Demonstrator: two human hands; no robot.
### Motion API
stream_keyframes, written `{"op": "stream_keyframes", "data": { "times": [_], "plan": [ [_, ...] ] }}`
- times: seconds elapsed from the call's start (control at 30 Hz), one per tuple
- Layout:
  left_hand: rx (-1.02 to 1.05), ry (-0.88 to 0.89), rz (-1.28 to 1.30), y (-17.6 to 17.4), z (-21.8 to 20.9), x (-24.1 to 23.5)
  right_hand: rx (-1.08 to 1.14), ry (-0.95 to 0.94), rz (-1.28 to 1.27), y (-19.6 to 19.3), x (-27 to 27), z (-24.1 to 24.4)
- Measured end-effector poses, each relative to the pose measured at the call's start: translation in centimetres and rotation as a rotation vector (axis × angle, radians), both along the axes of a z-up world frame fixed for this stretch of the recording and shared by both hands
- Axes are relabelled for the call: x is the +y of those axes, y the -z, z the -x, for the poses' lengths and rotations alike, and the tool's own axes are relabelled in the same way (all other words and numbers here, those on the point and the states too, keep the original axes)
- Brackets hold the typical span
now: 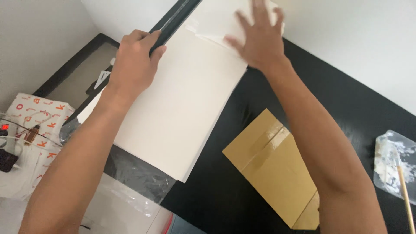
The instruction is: The person folds a white sheet of paper over a brown cardboard template on a black table. They smooth the paper with their hands and then use a wooden stick to apply a white substance from a container onto the paper.
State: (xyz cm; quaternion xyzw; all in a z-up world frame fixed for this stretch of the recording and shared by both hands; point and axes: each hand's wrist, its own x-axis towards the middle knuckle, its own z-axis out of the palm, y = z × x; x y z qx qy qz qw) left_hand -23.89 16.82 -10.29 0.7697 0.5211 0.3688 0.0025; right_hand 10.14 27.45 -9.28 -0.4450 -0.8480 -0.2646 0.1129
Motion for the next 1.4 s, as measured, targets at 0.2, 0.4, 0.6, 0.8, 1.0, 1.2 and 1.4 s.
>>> {"op": "stream_keyframes", "data": {
  "times": [0.2, 0.4, 0.6, 0.8, 1.0, 1.2, 1.4],
  "plan": [
    [0.016, 0.025, -0.02, -0.8, -0.5, -0.3, -0.099, 0.201, 0.308, -0.1, 0.5, 3.0],
    [0.015, -0.009, -0.008, -1.1, -0.6, -0.5, -0.075, 0.453, 0.502, -1.8, 0.3, 5.2],
    [0.074, -0.006, -0.051, -0.5, -1.2, -0.8, -0.023, 0.427, 0.49, -2.5, -0.4, 5.5],
    [0.099, 0.012, -0.013, 1.8, -2.5, -0.6, 0.041, 0.458, 0.452, -0.9, 0.3, 5.5],
    [0.261, -0.097, -0.004, 4.7, -2.7, 1.0, -0.078, 0.488, 0.29, -1.5, -2.7, 7.1],
    [0.456, -0.138, 0.264, 1.9, -2.9, -0.1, -0.103, -0.294, 0.491, 0.6, -18.4, 8.0],
    [0.456, -0.141, 0.349, 0.7, -3.4, 0.0, 0.004, -0.564, 0.507, 3.3, -28.2, 8.8]
  ]
}}
